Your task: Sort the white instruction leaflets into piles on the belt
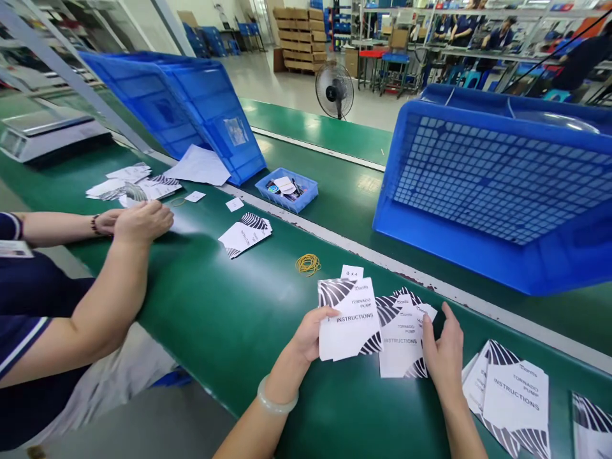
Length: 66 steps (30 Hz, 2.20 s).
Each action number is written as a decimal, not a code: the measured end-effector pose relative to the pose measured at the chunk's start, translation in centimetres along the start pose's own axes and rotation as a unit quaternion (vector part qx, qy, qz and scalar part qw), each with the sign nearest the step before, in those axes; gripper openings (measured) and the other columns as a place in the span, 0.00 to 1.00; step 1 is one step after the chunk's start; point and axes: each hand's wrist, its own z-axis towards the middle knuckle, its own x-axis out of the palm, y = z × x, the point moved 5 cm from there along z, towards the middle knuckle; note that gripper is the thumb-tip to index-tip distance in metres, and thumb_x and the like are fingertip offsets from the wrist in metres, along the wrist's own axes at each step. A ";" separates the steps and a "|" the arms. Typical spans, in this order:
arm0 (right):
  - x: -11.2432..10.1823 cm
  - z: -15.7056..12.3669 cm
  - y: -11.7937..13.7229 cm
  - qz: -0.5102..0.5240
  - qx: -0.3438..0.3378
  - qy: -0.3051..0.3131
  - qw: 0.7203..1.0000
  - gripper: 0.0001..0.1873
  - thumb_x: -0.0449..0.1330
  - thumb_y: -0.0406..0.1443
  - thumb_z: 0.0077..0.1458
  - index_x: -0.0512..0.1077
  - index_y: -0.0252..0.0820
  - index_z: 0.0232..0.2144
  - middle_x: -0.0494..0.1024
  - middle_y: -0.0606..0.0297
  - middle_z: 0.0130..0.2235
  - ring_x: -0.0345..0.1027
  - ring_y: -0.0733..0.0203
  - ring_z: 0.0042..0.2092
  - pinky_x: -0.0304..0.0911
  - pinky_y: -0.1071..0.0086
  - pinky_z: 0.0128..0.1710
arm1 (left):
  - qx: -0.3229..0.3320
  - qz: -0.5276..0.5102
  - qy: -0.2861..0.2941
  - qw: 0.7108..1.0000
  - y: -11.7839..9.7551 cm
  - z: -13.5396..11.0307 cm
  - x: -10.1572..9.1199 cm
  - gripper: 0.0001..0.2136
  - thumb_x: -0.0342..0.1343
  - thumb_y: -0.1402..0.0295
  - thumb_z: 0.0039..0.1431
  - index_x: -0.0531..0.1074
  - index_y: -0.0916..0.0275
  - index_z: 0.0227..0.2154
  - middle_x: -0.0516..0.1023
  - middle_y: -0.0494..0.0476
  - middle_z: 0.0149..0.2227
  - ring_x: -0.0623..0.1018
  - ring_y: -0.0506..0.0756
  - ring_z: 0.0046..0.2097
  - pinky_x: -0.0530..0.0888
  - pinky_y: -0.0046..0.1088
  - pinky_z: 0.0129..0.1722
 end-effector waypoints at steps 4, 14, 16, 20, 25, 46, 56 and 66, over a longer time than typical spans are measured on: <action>1.6 -2.4 0.7 -0.048 -0.042 0.019 0.998 0.33 0.43 0.48 0.60 0.50 0.34 0.60 0.57 0.48 0.60 0.46 0.43 0.61 0.47 0.49 0.56 | -0.071 0.018 0.028 0.997 2.4 0.9 0.6 0.22 0.43 0.73 0.53 0.66 0.80 0.49 0.78 0.68 0.39 0.75 0.65 0.47 0.66 0.39 0.47; 2.0 -3.9 2.7 -0.098 -0.125 0.068 0.985 0.36 0.46 0.48 0.58 0.43 0.40 0.63 0.46 0.53 0.64 0.38 0.45 0.64 0.49 0.48 0.56 | -0.013 -0.055 0.026 0.998 3.7 2.9 0.2 0.28 0.48 0.71 0.50 0.57 0.80 0.55 0.76 0.72 0.43 0.75 0.66 0.47 0.65 0.44 0.50; 1.9 -4.8 3.1 -0.121 -0.208 0.111 0.964 0.37 0.49 0.50 0.56 0.45 0.44 0.63 0.45 0.58 0.65 0.35 0.45 0.64 0.48 0.49 0.57 | 0.010 -0.067 0.042 0.997 2.7 2.6 0.2 0.27 0.47 0.72 0.51 0.57 0.78 0.55 0.75 0.71 0.45 0.75 0.66 0.47 0.66 0.45 0.50; 2.5 -5.9 3.3 -0.151 -0.287 0.152 0.934 0.32 0.48 0.51 0.58 0.53 0.45 0.60 0.48 0.59 0.64 0.35 0.46 0.64 0.45 0.49 0.58 | 0.027 -0.072 0.044 0.996 1.8 2.1 -0.1 0.24 0.47 0.72 0.52 0.62 0.76 0.52 0.76 0.68 0.45 0.75 0.65 0.48 0.65 0.44 0.51; 2.9 -4.5 3.0 -0.126 -0.194 0.092 0.968 0.27 0.44 0.45 0.61 0.59 0.36 0.57 0.51 0.52 0.63 0.37 0.43 0.64 0.45 0.47 0.57 | 0.013 -0.062 0.090 0.994 2.2 1.6 0.1 0.20 0.46 0.71 0.50 0.69 0.75 0.46 0.77 0.67 0.43 0.75 0.64 0.47 0.65 0.44 0.51; -1.8 -1.0 2.4 0.450 0.151 0.138 0.869 0.21 0.59 0.48 0.51 0.67 0.41 0.43 0.76 0.59 0.37 0.71 0.55 0.36 0.68 0.65 0.32 | 0.011 -0.012 0.109 0.994 3.4 1.0 1.8 0.26 0.45 0.60 0.54 0.65 0.76 0.51 0.74 0.72 0.46 0.74 0.66 0.47 0.63 0.44 0.50; 2.2 -2.9 1.6 -0.125 -0.167 0.048 0.977 0.37 0.47 0.53 0.56 0.54 0.35 0.60 0.49 0.50 0.63 0.35 0.40 0.64 0.41 0.44 0.58 | 0.071 -0.059 0.182 0.979 0.6 0.0 3.1 0.28 0.42 0.63 0.54 0.58 0.74 0.56 0.67 0.71 0.54 0.66 0.67 0.55 0.57 0.45 0.55; 0.7 -3.6 2.8 0.167 0.035 0.164 0.972 0.28 0.47 0.55 0.54 0.66 0.49 0.51 0.69 0.60 0.53 0.63 0.48 0.52 0.65 0.59 0.45 | -0.059 -0.013 0.171 0.983 7.1 2.0 2.1 0.28 0.48 0.62 0.44 0.68 0.79 0.46 0.75 0.72 0.44 0.71 0.68 0.51 0.60 0.42 0.52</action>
